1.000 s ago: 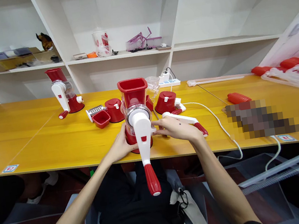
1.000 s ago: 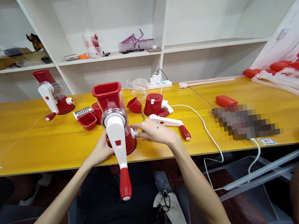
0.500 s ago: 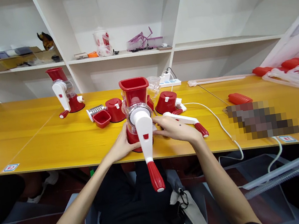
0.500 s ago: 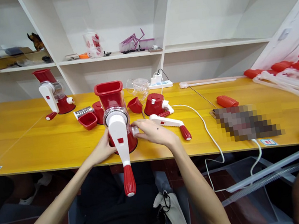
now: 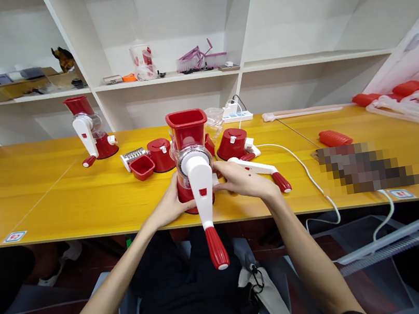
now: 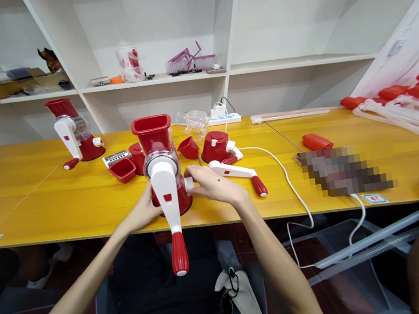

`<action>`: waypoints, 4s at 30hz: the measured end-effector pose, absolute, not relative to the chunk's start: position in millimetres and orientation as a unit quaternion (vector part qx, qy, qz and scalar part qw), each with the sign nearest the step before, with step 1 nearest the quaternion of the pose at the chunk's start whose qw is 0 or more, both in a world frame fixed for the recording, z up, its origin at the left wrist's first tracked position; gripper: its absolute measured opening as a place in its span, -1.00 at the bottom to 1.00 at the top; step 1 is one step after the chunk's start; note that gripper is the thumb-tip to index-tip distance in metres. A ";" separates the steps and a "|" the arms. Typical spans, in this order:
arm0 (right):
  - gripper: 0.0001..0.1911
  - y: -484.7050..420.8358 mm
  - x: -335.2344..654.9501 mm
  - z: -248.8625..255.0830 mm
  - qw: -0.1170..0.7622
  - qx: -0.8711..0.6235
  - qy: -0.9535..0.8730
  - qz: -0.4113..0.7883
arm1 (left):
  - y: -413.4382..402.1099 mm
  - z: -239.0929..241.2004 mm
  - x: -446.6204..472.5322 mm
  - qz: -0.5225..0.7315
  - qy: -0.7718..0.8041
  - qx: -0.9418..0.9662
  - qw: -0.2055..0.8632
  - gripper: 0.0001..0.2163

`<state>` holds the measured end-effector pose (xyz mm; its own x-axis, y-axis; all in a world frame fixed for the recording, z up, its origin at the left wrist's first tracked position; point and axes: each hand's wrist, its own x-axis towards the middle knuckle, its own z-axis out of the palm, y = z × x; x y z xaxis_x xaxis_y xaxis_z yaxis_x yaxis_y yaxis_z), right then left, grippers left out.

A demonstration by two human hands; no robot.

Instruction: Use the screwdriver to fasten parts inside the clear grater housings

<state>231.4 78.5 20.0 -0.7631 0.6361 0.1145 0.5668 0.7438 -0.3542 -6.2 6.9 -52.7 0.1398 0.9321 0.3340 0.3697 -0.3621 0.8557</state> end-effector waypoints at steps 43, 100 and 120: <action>-0.56 74.6 234.3 26.9 0.028 -0.329 -0.935 0.127 | 4.6 -49.7 -6.8 0.433 0.486 0.698 0.298 -0.05; -0.56 68.1 222.9 -64.4 0.390 -0.307 -0.838 0.224 | 8.1 -51.6 -26.9 0.399 0.473 0.725 0.304 -0.14; -0.55 58.2 212.6 -59.7 0.371 -0.400 -0.793 0.270 | 5.6 -44.8 -24.5 0.408 0.456 0.740 0.280 -0.10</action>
